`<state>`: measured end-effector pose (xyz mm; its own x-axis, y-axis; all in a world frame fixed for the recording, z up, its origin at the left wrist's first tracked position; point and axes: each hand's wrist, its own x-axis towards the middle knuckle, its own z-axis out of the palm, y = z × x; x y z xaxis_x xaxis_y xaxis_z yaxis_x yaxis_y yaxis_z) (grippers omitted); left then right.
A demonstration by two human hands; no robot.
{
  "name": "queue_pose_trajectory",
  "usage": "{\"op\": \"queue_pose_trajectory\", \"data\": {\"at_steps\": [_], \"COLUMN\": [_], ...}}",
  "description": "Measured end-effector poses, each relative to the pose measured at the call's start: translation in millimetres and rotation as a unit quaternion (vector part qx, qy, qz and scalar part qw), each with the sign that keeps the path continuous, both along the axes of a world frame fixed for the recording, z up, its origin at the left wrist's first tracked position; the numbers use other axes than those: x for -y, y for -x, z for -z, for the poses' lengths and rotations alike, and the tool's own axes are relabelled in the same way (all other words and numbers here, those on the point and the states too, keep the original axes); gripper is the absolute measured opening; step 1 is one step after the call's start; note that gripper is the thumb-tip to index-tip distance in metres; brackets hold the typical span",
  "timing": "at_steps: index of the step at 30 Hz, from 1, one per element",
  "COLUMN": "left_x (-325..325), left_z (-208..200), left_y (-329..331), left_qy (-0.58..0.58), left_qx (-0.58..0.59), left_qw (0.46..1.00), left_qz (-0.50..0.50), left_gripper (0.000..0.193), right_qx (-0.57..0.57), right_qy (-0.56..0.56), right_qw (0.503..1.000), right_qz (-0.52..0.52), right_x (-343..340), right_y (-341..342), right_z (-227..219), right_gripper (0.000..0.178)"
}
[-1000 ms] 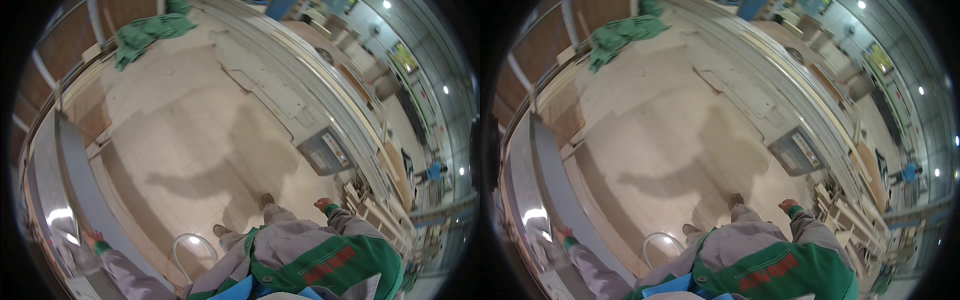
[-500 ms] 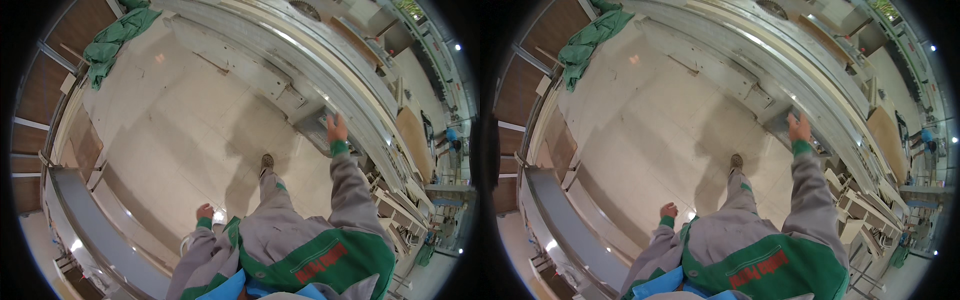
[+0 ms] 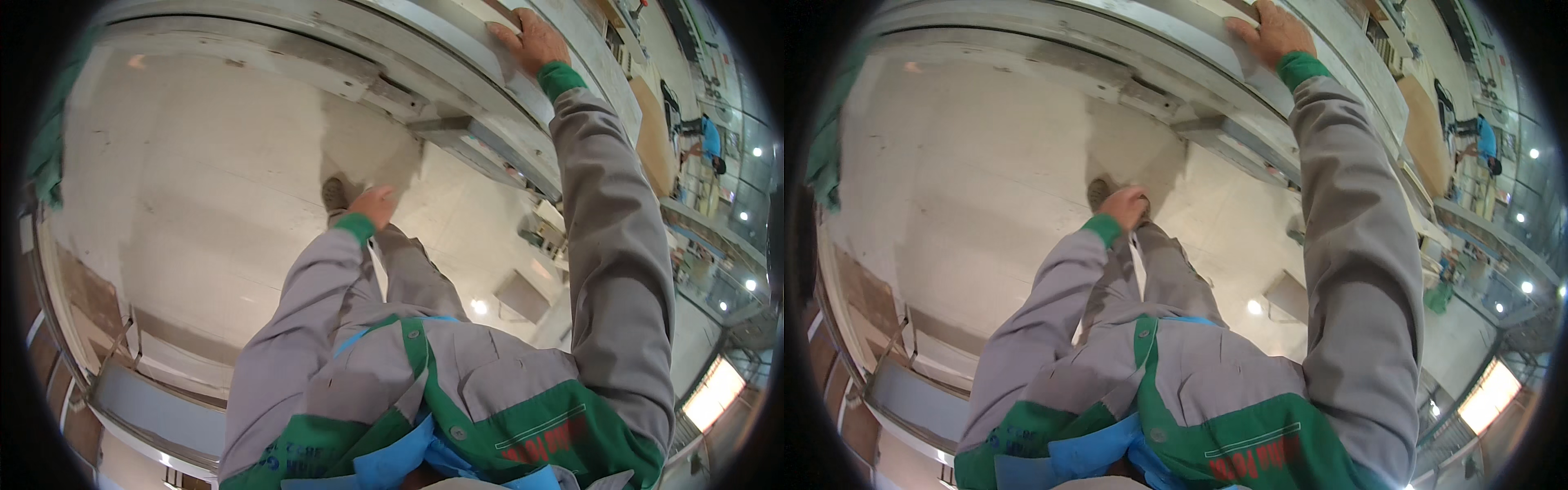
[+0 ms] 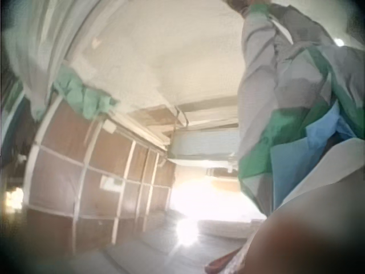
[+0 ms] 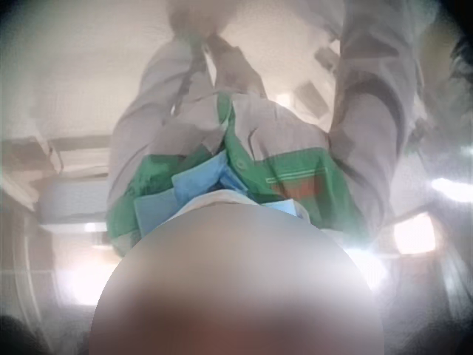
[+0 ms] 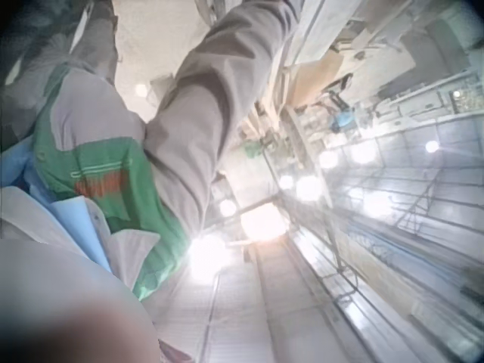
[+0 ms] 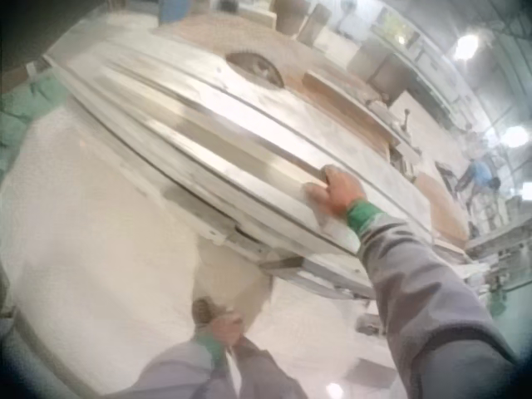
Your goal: The person uses a table saw to cut a long wooden strip into smaller pieces. They measure the wood with a metal ruler, adjust the saw fence, and feed the wood through the blade. The person then picks up the cut pieces and places them on a nearby workbench.
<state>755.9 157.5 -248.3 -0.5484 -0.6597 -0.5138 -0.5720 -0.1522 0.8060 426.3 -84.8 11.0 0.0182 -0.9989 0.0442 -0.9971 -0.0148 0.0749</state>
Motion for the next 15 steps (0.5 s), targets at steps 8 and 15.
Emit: {"op": "queue_pose_trajectory", "data": {"at_steps": [8, 15], "left_x": [56.7, 63.2], "left_z": [0.8, 45.0], "left_y": [220.5, 289.7], "left_qy": [-0.098, -0.094], "left_qx": [-0.015, -0.048], "left_qw": [0.978, 0.985], "left_qz": [0.182, 0.136], "left_gripper": [0.059, 0.062], "right_qx": [0.131, 0.181], "right_qy": [-0.018, -0.076], "right_qw": [0.991, 0.977], "right_qz": [0.029, 0.079], "right_x": [1.9, 4.1], "right_y": [2.8, -12.8], "right_z": [7.8, -14.1], "right_gripper": [0.046, 0.042]}}
